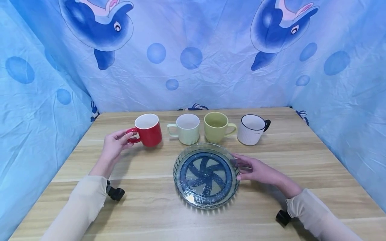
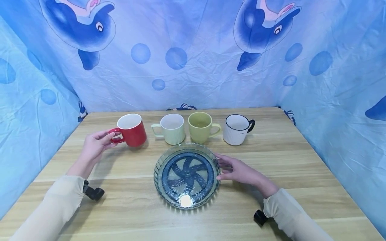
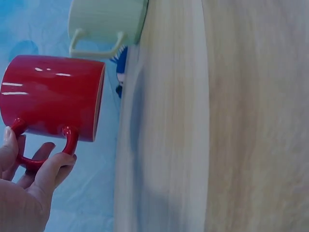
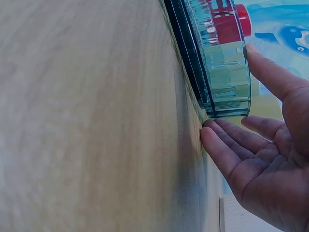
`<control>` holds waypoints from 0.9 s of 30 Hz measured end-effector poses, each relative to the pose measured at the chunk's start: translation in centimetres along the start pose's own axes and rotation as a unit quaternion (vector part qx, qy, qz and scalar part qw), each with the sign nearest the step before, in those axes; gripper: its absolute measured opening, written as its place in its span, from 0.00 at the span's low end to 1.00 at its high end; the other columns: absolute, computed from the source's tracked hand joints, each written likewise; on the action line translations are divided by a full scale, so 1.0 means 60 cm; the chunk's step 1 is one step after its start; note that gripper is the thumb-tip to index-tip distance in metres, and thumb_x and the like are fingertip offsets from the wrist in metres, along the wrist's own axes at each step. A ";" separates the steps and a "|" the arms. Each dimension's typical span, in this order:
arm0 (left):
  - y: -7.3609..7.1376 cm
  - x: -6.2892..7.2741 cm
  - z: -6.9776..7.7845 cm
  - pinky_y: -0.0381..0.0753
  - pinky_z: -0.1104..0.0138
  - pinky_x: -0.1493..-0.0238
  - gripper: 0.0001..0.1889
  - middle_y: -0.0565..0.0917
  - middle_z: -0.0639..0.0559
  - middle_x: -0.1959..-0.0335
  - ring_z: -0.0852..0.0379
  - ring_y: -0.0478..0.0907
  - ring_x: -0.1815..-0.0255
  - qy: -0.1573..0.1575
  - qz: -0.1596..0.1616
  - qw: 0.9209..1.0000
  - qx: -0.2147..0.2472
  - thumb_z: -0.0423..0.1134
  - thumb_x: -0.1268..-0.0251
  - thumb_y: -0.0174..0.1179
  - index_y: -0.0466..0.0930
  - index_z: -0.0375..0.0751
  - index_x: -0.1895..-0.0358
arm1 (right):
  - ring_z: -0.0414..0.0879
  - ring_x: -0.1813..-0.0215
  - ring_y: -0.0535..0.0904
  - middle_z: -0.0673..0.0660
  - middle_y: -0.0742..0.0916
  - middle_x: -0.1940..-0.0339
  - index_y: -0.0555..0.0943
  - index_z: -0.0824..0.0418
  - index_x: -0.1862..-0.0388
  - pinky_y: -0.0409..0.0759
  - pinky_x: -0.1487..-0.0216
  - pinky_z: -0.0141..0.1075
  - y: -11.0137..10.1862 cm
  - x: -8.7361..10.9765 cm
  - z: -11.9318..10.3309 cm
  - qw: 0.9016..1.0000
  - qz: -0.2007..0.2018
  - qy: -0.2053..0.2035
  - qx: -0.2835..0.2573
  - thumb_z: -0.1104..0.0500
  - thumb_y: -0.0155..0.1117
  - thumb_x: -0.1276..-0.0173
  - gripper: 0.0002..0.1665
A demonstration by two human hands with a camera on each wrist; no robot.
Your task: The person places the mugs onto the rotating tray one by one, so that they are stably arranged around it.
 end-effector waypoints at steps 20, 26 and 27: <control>0.059 0.037 0.013 0.86 0.72 0.64 0.10 0.89 0.62 0.67 0.64 0.87 0.65 0.016 -0.023 1.000 0.011 0.34 0.35 0.61 0.87 0.56 0.65 | 0.71 0.31 0.66 0.75 0.67 0.30 0.50 0.70 0.24 0.72 0.34 0.51 0.000 0.002 -0.001 1.000 0.001 -0.022 -0.003 0.57 0.69 0.38 0.53; 0.073 0.049 0.022 0.86 0.72 0.63 0.10 0.88 0.63 0.66 0.63 0.87 0.64 0.012 -0.029 0.999 0.010 0.34 0.35 0.61 0.87 0.57 0.65 | 0.71 0.31 0.66 0.76 0.67 0.30 0.50 0.70 0.24 0.72 0.33 0.51 0.000 0.002 -0.002 1.000 0.001 -0.018 -0.010 0.57 0.70 0.39 0.53; 0.076 0.051 0.022 0.86 0.72 0.63 0.10 0.88 0.63 0.66 0.63 0.87 0.64 0.012 -0.031 0.999 0.010 0.34 0.35 0.61 0.87 0.57 0.65 | 0.71 0.31 0.66 0.76 0.67 0.30 0.50 0.70 0.24 0.72 0.33 0.51 0.001 0.002 -0.002 1.000 0.002 -0.018 -0.010 0.57 0.70 0.39 0.53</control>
Point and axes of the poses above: each hand's wrist, its own x-axis away from the middle knuckle, its own y-axis out of the palm, z = x × y, the point moved 1 cm from there along -x, towards the middle knuckle
